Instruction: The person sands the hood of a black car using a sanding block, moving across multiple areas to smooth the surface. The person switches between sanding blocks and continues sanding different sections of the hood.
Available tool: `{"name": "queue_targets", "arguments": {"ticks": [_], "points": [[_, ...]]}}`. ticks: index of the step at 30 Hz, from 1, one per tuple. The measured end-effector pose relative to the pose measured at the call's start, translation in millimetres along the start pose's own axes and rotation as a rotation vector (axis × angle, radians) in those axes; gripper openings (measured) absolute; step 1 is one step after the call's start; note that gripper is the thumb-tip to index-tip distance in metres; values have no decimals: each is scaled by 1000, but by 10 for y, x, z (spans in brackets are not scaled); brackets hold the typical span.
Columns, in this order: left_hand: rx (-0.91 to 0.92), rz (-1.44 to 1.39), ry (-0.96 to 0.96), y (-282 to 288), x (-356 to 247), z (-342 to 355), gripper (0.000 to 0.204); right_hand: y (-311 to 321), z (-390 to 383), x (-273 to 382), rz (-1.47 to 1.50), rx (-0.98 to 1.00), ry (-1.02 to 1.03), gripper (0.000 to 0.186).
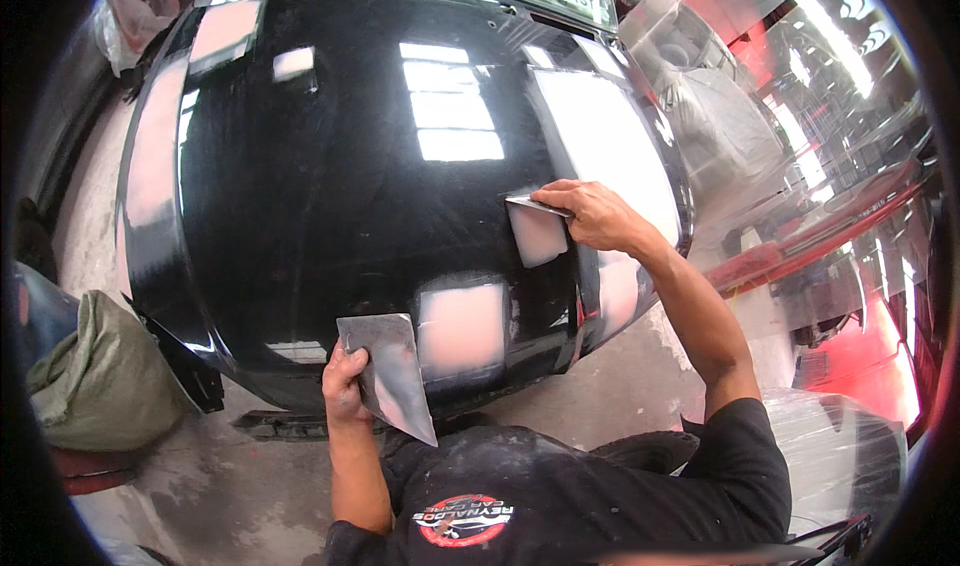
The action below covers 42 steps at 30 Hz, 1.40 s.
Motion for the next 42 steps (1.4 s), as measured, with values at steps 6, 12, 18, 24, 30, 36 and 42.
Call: {"name": "queue_targets", "arguments": {"ticks": [6,12,18,24,30,36,42], "points": [[-27,26,28,10,53,-19,46,-242,-145,-33,-140,-60,33,65],[43,-25,83,85,44,-31,49,-505,-675,236,-167,-94,46,58],[10,40,49,54,37,-22,47,-174,-642,235,-117,-38,12,56],[-35,61,33,16,48,-14,48,-115,-77,7,-90,-71,-45,63],[-41,31,24,100,78,-28,48,-222,-176,-7,-63,-15,1,62],[3,-13,42,74,75,-18,46,-333,-678,227,-62,78,3,59],[-22,65,37,38,58,-17,46,58,-461,9,-2,-156,91,56]]}}
Point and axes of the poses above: each hand's wrist, its own z-axis towards the middle knuckle, its own y-axis out of the back of the hand, x = y × z, the point moved 3 cm from there along z, towards the middle knuckle, and after that the axes turned 11 degrees about y, right-handed, at the moved point
